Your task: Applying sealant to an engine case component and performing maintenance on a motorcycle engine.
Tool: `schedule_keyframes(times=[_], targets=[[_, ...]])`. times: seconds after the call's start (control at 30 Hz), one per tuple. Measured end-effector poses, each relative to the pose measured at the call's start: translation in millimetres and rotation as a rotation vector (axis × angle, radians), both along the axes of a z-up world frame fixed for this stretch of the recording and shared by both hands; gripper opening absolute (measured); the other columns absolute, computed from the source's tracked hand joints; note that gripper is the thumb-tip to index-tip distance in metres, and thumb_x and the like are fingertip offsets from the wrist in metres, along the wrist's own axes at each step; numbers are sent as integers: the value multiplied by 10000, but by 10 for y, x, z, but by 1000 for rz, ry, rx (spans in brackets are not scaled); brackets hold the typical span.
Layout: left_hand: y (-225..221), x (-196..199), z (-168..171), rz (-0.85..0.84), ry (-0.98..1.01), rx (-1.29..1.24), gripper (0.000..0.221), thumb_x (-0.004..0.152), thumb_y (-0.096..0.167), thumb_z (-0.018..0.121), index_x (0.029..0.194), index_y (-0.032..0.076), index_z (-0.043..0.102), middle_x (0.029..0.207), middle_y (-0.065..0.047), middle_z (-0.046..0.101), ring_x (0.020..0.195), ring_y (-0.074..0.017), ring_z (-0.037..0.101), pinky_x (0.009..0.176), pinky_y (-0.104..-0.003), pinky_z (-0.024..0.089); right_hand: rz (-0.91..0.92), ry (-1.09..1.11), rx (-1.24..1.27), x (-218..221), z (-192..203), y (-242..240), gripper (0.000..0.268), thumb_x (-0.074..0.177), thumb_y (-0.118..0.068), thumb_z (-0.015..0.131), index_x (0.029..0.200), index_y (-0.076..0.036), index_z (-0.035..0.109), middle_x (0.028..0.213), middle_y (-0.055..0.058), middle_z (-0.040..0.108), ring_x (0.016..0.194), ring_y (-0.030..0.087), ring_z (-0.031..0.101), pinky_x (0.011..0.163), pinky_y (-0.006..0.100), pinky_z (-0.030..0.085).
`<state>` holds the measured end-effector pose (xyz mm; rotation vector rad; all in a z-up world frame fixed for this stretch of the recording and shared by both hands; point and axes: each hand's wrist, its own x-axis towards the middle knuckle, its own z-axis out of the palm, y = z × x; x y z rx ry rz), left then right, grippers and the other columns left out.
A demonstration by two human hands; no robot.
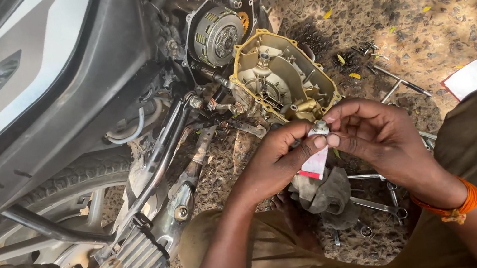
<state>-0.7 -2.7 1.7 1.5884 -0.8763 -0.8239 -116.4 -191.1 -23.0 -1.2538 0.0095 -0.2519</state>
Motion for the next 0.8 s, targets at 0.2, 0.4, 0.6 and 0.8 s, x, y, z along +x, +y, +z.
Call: schedule_keyframes(times=[0.2,0.4,0.6,0.8], targets=[[-8,68,60,425,-326,-49,190,1067,211,598,1058,37,674,883,-34,658,767,-90,618,662,-279,529,-25,-131,248,-78,-125,-251,403,912,184,631,1272,4,654,1139,62,640,1096,134,607,930,272,535],[178,400,233,763,-214,5,209,1022,234,613,958,41,661,735,-4,620,631,-76,589,547,-296,543,-126,35,-672,-44,-553,-202,621,842,78,657,1441,-39,540,1189,122,547,962,180,612,827,329,537],[359,654,33,815,-519,173,287,1063,230,637,902,-6,669,710,-44,585,669,-94,483,595,-322,421,-233,48,-1141,-22,-528,-19,761,823,-72,702,1532,-32,430,1227,244,490,1057,356,552,865,452,512],[282,649,141,838,-459,207,278,1027,274,616,976,12,693,737,-14,662,671,-68,573,620,-307,484,-158,86,-1287,-109,-332,173,666,873,-72,675,1503,-61,459,1207,240,527,1031,384,556,879,518,489]])
